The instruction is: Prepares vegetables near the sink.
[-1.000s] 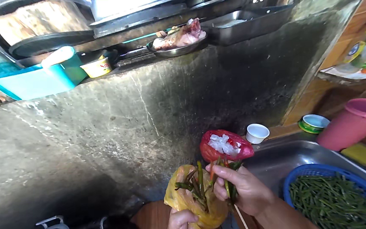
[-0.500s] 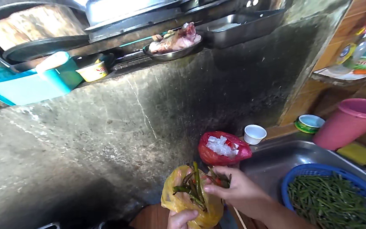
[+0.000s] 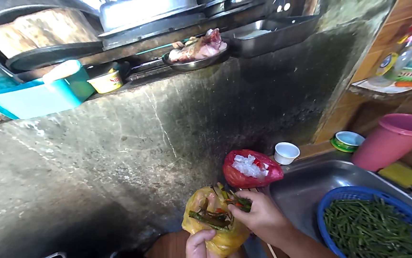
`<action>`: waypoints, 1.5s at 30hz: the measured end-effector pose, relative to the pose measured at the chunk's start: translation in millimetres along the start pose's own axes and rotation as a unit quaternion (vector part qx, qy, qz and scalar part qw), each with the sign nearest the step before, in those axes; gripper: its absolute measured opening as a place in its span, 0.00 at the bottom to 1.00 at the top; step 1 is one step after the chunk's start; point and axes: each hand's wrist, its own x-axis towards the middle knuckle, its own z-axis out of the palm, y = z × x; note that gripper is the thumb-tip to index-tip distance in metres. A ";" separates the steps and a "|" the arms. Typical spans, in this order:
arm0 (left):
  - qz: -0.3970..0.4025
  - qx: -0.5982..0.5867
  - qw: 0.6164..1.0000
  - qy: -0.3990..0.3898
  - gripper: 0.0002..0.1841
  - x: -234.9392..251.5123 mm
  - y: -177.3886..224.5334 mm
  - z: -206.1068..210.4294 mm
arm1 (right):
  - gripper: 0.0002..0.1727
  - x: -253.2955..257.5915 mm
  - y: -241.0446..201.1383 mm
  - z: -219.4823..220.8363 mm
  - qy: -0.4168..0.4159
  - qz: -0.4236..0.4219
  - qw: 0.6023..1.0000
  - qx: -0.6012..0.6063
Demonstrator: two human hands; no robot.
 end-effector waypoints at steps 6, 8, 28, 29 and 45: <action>-0.021 -0.012 1.000 -0.017 0.12 1.9 1.5 -0.7 | 0.15 1.5 2.7 -7.7 -0.015 -0.008 0.998 0.068; -0.020 -0.014 0.999 -0.024 0.12 1.7 1.7 -2.6 | 0.14 3.0 4.6 -9.4 -0.014 -0.015 0.996 0.091; -0.005 0.022 0.991 -0.135 0.15 -4.0 7.9 -12.8 | 0.11 -20.0 -18.5 3.3 -0.026 -0.182 0.970 -0.158; -0.006 0.022 0.990 -0.136 0.15 -4.5 7.9 -12.6 | 0.12 -19.6 -21.0 3.9 -0.046 -0.170 0.968 -0.181; 0.005 0.008 0.990 -0.138 0.15 -5.5 9.0 -11.9 | 0.15 -17.7 -37.2 4.2 -0.141 -0.113 0.951 -0.251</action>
